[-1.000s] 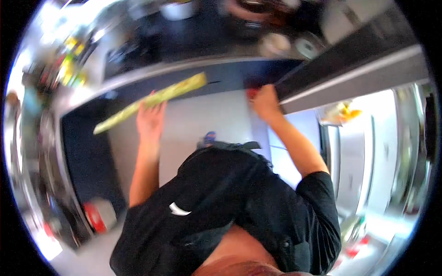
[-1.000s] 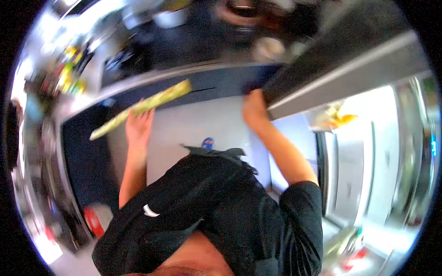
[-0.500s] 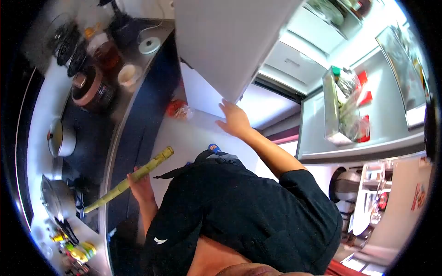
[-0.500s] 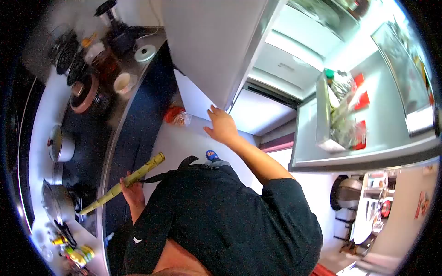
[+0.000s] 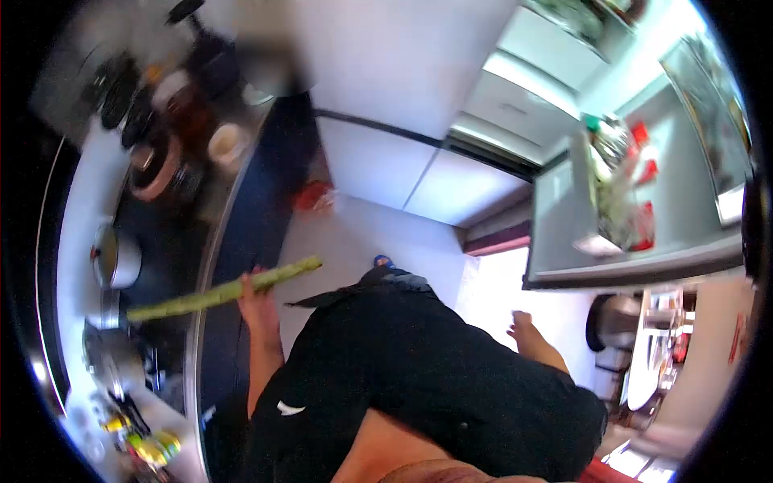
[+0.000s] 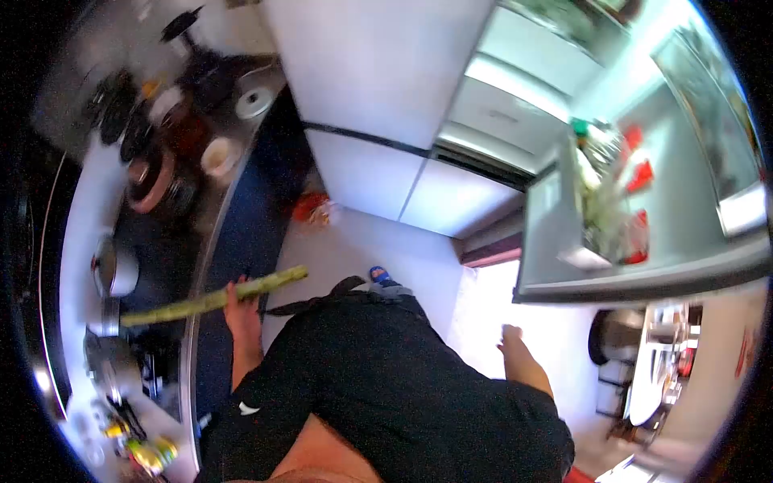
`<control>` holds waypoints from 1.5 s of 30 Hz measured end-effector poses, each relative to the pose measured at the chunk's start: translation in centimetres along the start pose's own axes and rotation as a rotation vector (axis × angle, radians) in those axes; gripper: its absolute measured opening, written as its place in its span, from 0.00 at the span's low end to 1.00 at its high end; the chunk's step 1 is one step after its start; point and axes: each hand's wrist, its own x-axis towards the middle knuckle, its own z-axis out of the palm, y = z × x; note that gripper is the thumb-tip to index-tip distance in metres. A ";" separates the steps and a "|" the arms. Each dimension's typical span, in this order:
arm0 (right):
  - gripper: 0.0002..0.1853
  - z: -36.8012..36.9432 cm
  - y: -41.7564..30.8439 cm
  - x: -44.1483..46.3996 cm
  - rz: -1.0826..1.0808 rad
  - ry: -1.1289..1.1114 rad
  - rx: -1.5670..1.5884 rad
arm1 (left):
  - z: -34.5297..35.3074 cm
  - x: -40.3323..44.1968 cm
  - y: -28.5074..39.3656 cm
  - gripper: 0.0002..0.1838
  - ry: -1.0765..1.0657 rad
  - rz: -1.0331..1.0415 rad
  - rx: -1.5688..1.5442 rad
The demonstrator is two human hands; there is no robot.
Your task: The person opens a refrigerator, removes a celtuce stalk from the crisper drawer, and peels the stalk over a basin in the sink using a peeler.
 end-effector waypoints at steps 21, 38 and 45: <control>0.42 16.0 -17.6 -10.9 -0.716 -0.399 0.023 | -3.5 -3.7 0.3 0.11 0.143 0.247 0.396; 0.29 37.3 -5.6 -50.7 -0.455 -1.682 -1.766 | -7.0 -31.5 -1.7 0.13 0.819 0.724 0.206; 0.38 25.9 17.0 -61.6 0.303 -1.688 -2.362 | -9.1 -40.5 -3.0 0.14 0.885 0.975 0.140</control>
